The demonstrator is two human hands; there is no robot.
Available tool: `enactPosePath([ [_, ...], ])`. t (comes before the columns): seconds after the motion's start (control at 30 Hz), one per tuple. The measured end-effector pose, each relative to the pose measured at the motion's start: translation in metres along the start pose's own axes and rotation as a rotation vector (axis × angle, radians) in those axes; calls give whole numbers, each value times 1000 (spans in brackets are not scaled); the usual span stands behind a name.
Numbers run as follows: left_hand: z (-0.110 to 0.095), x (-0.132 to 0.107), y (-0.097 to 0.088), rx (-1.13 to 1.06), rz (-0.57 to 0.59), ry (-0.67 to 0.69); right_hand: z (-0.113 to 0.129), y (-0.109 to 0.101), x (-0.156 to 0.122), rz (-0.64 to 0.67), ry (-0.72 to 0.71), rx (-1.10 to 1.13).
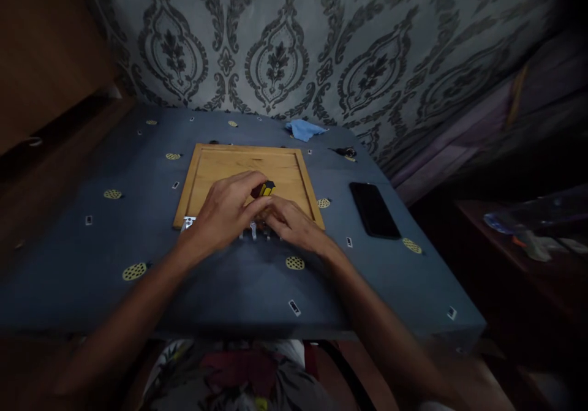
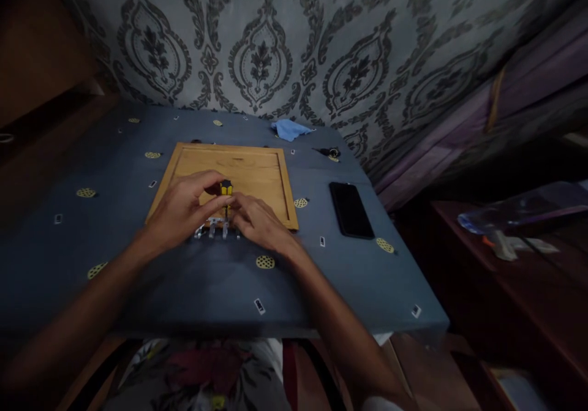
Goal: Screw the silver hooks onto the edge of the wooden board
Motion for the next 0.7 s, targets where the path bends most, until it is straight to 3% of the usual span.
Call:
enactPosePath([
  [0.2, 1, 1, -1, 41, 19, 14, 0, 12, 1, 66, 10, 50],
  [0.7, 3, 8, 1, 17, 95, 123, -1, 12, 4, 89, 70, 38],
])
Point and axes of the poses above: each hand's wrist, its own x-axis towards the middle knuckle, its own y-axis out of the palm, z = x × y, the point moved 5 cm from there along x, towards the middle knuckle
